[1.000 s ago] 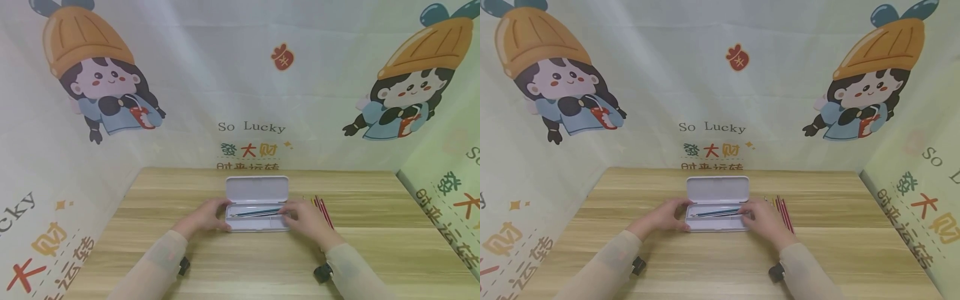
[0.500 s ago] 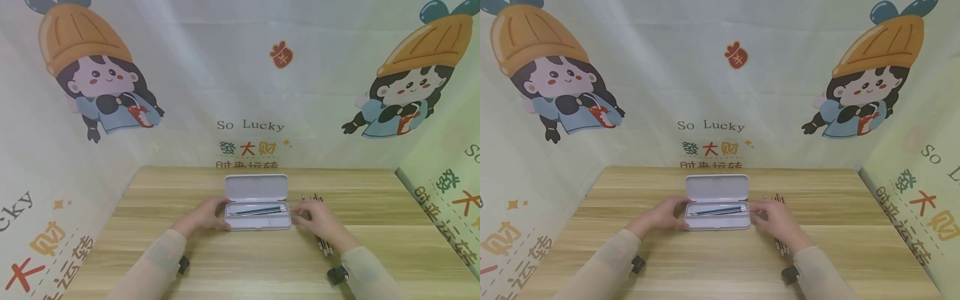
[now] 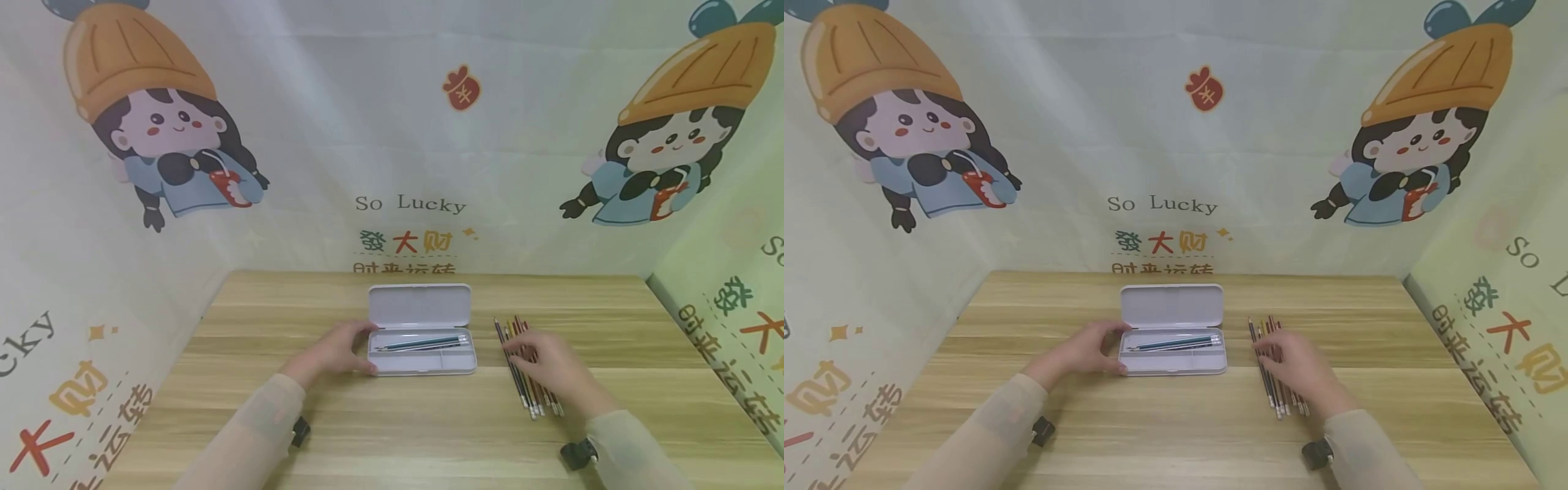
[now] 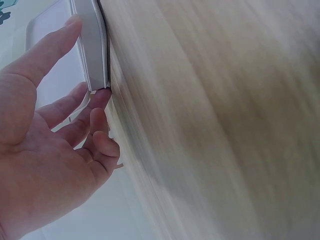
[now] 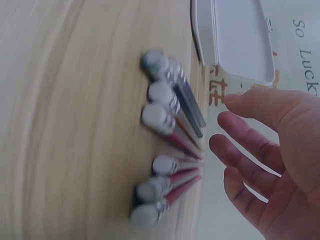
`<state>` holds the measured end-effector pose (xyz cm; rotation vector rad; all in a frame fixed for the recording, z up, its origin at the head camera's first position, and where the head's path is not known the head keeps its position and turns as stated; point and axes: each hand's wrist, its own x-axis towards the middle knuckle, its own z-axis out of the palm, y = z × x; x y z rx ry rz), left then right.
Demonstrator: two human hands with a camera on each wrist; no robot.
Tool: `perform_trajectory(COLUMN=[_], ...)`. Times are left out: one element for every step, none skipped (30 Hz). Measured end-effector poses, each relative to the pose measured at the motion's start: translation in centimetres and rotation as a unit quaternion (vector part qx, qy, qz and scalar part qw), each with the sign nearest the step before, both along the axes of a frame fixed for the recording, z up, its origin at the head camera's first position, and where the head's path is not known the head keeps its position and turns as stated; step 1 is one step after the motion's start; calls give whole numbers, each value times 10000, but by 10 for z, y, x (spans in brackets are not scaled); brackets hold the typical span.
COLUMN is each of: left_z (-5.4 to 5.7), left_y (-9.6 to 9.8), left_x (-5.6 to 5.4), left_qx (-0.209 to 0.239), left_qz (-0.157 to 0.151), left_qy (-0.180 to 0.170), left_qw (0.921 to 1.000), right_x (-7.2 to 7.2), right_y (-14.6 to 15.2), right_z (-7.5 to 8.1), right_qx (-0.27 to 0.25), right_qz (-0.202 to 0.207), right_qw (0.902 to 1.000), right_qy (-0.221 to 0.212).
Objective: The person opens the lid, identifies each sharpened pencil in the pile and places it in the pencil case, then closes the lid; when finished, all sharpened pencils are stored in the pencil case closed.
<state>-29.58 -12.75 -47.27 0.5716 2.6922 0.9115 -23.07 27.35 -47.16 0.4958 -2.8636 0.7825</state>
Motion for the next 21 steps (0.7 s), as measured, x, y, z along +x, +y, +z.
perform_trajectory(left_z=[0,0,0,1,1,1,1,1,1,1,1,1,1,1,1,1,1,0,0,0,0], left_y=[0,0,0,0,0,1,0,0,0,0,0,0,-1,-1,-1,-1,-1,-1,-1,-1,-1], left_x=[0,0,0,0,0,0,0,0,0,0,0,0,0,-1,-1,-1,-1,-1,-1,-1,-1], left_qx=[1,-1,-3,-6,-16,-21,-22,-19,-14,-7,-8,-8,-14,-18,-34,-45,-52,-51,-48,-43,-40], left_qz=[-3,-2,0,-7,-12,-21,-29,-31,-36,-37,-37,-36,-35,-35,-38,-41,-44,-41,-38,-34,-29], left_qy=[-12,-16,-19,-15,-14,-13,-15,-10,-11,-13,-7,2,15,23,31,33,36,27,21,13,7], left_qw=[10000,10000,10000,10000,10000,10000,10000,10000,10000,10000,10000,10000,10000,10000,10000,10000,10000,10000,10000,10000,10000], right_x=[0,1,1,1,2,2,2,3,3,3,3,3,2,2,2,1,1,0,0,-1,-1], right_y=[2,4,6,8,9,11,13,14,16,17,19,20,21,23,24,25,26,27,28,29,30], right_z=[0,0,0,0,0,0,0,0,0,0,1,1,1,1,1,1,1,1,1,0,0], right_qx=[11,12,15,-9,-10,-31,-54,-75,-107,-143,-167,-203,-234,-261,-300,-321,-330,-326,-317,-305,-294], right_qz=[-13,-29,-40,-80,-120,-157,-197,-225,-256,-281,-291,-300,-307,-310,-319,-322,-330,-338,-348,-365,-353], right_qw=[10000,10000,10000,9998,9997,9995,9993,9991,9989,9987,9986,9985,9984,9983,9980,9978,9975,9973,9971,9969,9967], right_qy=[-31,-75,-90,-156,-209,-259,-324,-355,-383,-409,-411,-411,-422,-427,-455,-486,-528,-558,-595,-631,-662])
